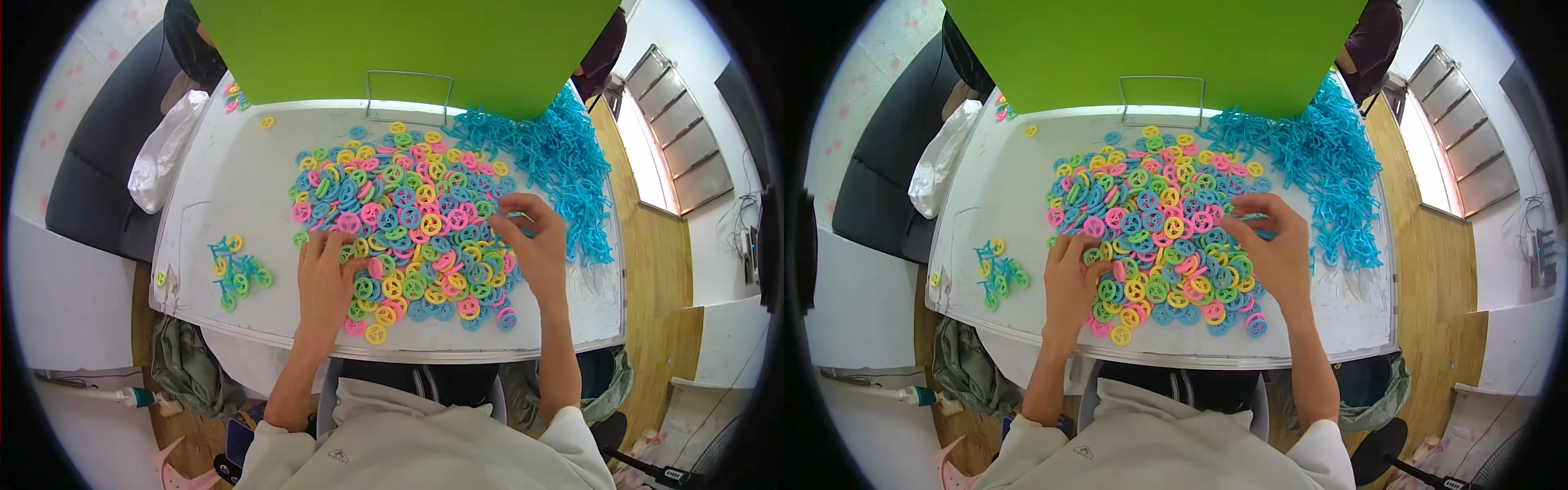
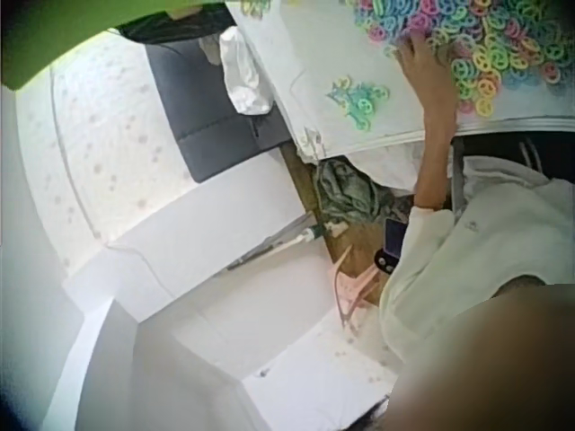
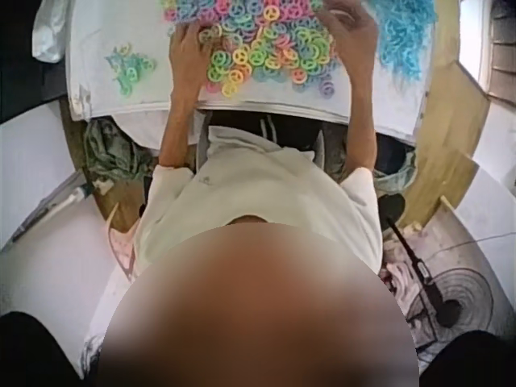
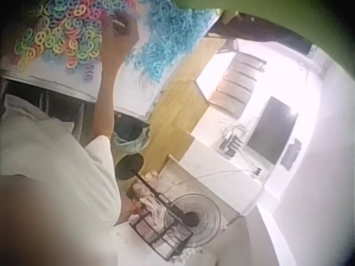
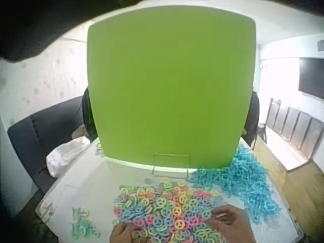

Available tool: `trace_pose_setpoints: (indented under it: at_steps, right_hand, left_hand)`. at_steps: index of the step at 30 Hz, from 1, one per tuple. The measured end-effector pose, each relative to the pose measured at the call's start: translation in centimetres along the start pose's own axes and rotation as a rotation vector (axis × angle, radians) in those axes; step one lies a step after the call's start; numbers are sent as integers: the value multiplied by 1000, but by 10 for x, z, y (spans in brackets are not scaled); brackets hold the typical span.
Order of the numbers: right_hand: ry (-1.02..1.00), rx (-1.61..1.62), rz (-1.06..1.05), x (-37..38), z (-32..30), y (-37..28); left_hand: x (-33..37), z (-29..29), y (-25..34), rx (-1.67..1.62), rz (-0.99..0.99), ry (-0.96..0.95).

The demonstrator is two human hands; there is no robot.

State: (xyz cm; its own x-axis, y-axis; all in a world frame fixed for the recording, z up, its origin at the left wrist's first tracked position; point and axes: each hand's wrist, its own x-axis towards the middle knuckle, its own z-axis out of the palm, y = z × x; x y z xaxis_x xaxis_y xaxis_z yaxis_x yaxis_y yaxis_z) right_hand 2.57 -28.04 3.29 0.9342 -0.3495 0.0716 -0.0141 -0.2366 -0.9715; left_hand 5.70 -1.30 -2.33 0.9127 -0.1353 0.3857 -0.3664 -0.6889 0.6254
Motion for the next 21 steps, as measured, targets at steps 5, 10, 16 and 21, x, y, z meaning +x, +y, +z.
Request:
trace_pose_setpoints:
  at_steps: [5,10,16,21]
  right_hand:
    - [-94,-5,-63,21,17,6]
    - [-200,154,114,24,30,11]
    - [-209,314,100,21,40,14]
    - [-142,330,28,19,41,20]
  left_hand:
    - [2,2,4,-16,-16,-10]
    - [14,-13,39,-287,-113,103]
    - [59,24,73,-867,-148,-310]
    - [67,42,64,-940,-213,-523]
